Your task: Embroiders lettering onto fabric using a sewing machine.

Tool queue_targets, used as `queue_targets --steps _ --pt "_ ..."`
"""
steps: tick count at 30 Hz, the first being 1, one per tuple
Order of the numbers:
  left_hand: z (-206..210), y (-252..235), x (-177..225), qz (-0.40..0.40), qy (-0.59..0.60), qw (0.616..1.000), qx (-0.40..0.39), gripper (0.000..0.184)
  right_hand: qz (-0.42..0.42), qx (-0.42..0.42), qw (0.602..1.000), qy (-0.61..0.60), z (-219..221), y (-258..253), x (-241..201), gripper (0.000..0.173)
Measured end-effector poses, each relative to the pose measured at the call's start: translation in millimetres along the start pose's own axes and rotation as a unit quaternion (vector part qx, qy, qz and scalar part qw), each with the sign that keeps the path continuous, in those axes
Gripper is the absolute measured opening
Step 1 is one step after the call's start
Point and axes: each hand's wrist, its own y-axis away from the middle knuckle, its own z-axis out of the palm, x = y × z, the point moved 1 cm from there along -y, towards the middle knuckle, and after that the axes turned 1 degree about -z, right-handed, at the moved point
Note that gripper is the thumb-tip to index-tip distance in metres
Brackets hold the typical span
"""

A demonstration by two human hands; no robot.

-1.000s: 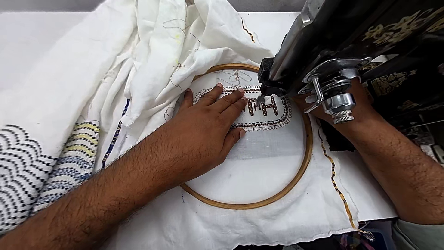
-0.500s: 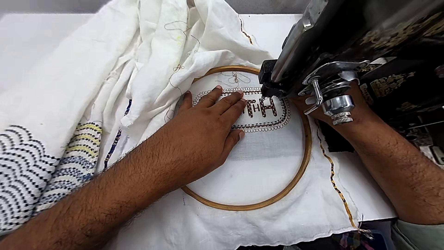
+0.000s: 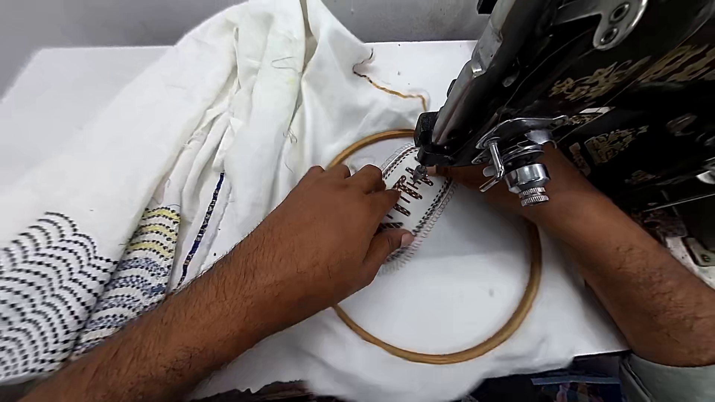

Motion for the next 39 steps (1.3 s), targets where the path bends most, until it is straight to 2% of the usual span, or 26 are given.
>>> queue_targets --steps 2,4,7,11,14,17,20,23,28,33,35,36,37,39 --pt "4.6 -3.8 0.2 -0.007 0.026 0.999 0.047 0.049 -0.037 0.037 0.998 0.021 -2.8 6.6 -7.5 0.025" --pt "13.9 -7.7 -5.1 -0.003 -0.003 0.998 0.066 0.048 -0.048 0.044 0.998 0.022 -4.9 6.3 -7.3 0.024" --pt "17.0 -6.6 -11.4 -0.021 -0.026 0.999 -0.002 0.061 -0.005 0.007 1.0 -0.003 -14.4 1.1 -11.7 0.032" --pt "12.7 -2.6 -6.4 -0.007 -0.036 0.999 -0.002 0.066 -0.027 0.002 1.0 0.01 -3.8 0.9 -4.7 0.033" --pt "14.0 -2.4 -4.7 -0.011 -0.062 0.998 0.001 0.067 -0.012 -0.025 0.998 0.062 34.1 -8.4 28.1 0.049" --pt "17.7 -0.1 -4.2 -0.022 -0.065 0.998 -0.003 0.067 -0.012 -0.047 0.998 0.046 43.8 -13.3 38.4 0.057" --pt "17.2 0.4 -3.8 -0.032 -0.042 0.998 -0.038 0.07 -0.017 -0.043 0.998 0.045 40.7 -13.2 35.0 0.055" --pt "16.8 0.3 -5.0 -0.032 -0.039 0.998 -0.041 0.07 -0.034 -0.036 0.997 0.052 18.4 -9.5 15.7 0.049" --pt "16.9 -0.6 -5.4 -0.029 -0.034 0.999 -0.03 0.069 -0.083 0.029 0.996 0.026 4.7 0.9 2.1 0.031" --pt "15.7 -0.7 -4.5 -0.033 -0.034 0.998 -0.037 0.069 -0.085 0.015 0.996 0.025 -2.8 2.1 -3.0 0.029" --pt "16.2 -0.3 -4.2 -0.032 -0.037 0.998 -0.037 0.069 -0.111 0.035 0.993 0.021 12.0 -0.2 17.5 0.031" --pt "16.6 -0.3 -4.2 -0.032 -0.039 0.998 -0.037 0.069 -0.14 0.105 0.984 0.021 39.1 -4.3 42.7 0.032" --pt "16.6 -0.3 -4.1 -0.032 -0.04 0.998 -0.038 0.069 -0.143 0.116 0.983 0.025 53.1 -8.2 58.2 0.035" --pt "15.9 -0.1 -3.5 -0.036 -0.038 0.998 -0.044 0.069 -0.071 -0.057 0.995 0.047 34.6 -12.3 53.9 0.038"
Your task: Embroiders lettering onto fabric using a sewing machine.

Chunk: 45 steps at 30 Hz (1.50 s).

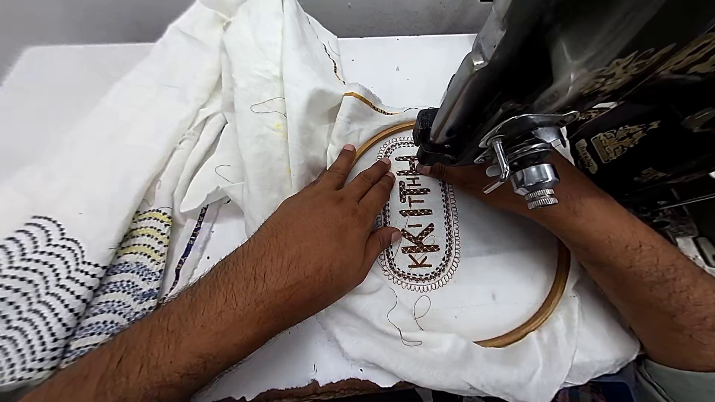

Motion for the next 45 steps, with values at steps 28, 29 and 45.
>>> queue_targets --steps 28,29,45 --pt "0.2 -1.8 -2.3 0.004 0.011 1.0 0.01 0.069 -0.003 0.089 0.996 -0.022 -29.9 7.8 -46.7 0.034" --pt "0.2 -2.2 -2.4 0.004 0.01 1.0 0.01 0.069 -0.006 0.078 0.997 -0.019 -32.9 9.0 -47.7 0.032" --pt "-0.5 -0.8 -1.3 0.005 0.002 1.0 -0.005 0.069 0.036 0.016 0.999 -0.005 -6.3 -2.5 -24.9 0.053"
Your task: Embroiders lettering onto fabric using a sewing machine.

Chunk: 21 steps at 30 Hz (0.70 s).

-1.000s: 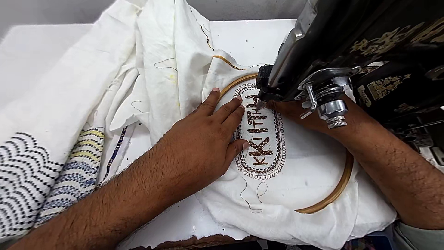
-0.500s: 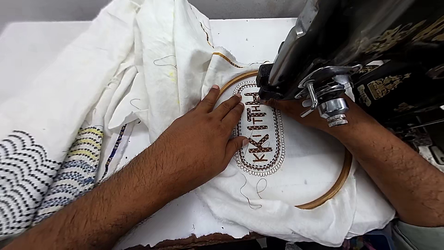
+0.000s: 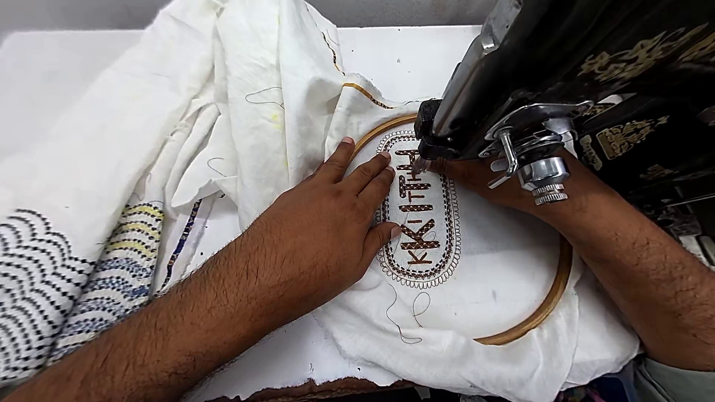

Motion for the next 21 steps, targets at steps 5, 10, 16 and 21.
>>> queue_targets --steps 5,10,16,21 --pt "0.1 0.4 -0.4 0.001 0.004 1.0 -0.003 0.069 0.011 -0.009 1.0 -0.028 4.3 -0.8 5.5 0.054" --pt "0.6 0.2 -0.1 0.006 0.003 1.0 0.008 0.068 -0.074 0.105 0.992 -0.006 34.1 1.7 36.6 0.043" --pt "0.2 -3.3 12.4 0.045 0.001 0.993 0.108 0.047 -0.017 0.036 0.999 -0.013 -16.0 4.3 -12.9 0.046" --pt "-2.8 -4.3 11.2 0.03 -0.037 0.995 0.088 0.054 0.016 0.056 0.998 0.03 -54.7 15.7 -39.5 0.037"
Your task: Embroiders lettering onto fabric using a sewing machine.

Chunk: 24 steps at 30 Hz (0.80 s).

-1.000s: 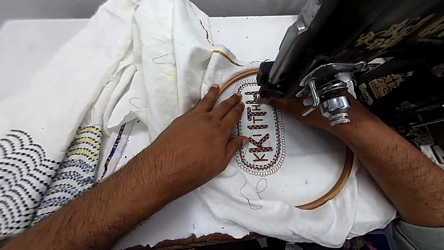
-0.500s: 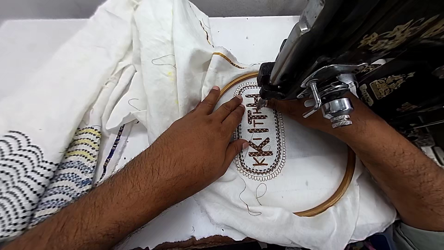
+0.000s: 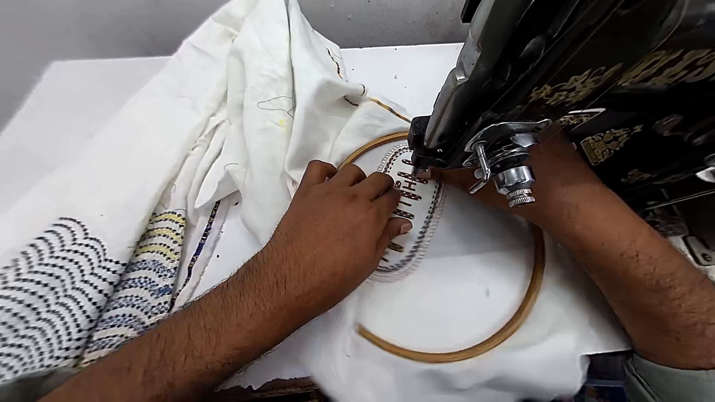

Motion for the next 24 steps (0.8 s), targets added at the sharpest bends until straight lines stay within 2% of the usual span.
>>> queue_targets --steps 3,4,6,9,12,15,24 --pt "3.5 -0.8 -7.2 -0.022 -0.001 1.0 -0.012 0.057 0.111 -0.097 0.988 0.043 -18.7 -3.1 -4.8 0.043" --pt "5.0 -0.9 -10.2 -0.023 0.008 1.0 -0.02 0.058 0.129 -0.099 0.986 0.036 -20.3 -2.6 -6.7 0.044" --pt "5.7 -1.4 -14.8 -0.023 0.036 0.998 -0.05 0.06 0.113 -0.039 0.993 0.012 -17.3 0.8 -9.4 0.039" --pt "5.8 -1.6 -18.3 -0.019 0.055 0.996 -0.07 0.062 0.067 0.0 0.997 -0.047 -6.5 2.4 -5.3 0.027" --pt "6.6 0.2 -15.7 -0.029 0.052 0.996 -0.07 0.061 0.068 -0.009 0.995 -0.066 1.7 2.8 -2.5 0.024" --pt "6.9 1.3 -14.0 -0.039 0.052 0.995 -0.073 0.061 0.049 0.02 0.997 -0.052 9.7 1.8 1.6 0.025" --pt "5.7 1.7 -14.1 -0.033 0.066 0.995 -0.073 0.061 0.064 0.017 0.995 -0.076 3.7 4.6 -2.5 0.021"
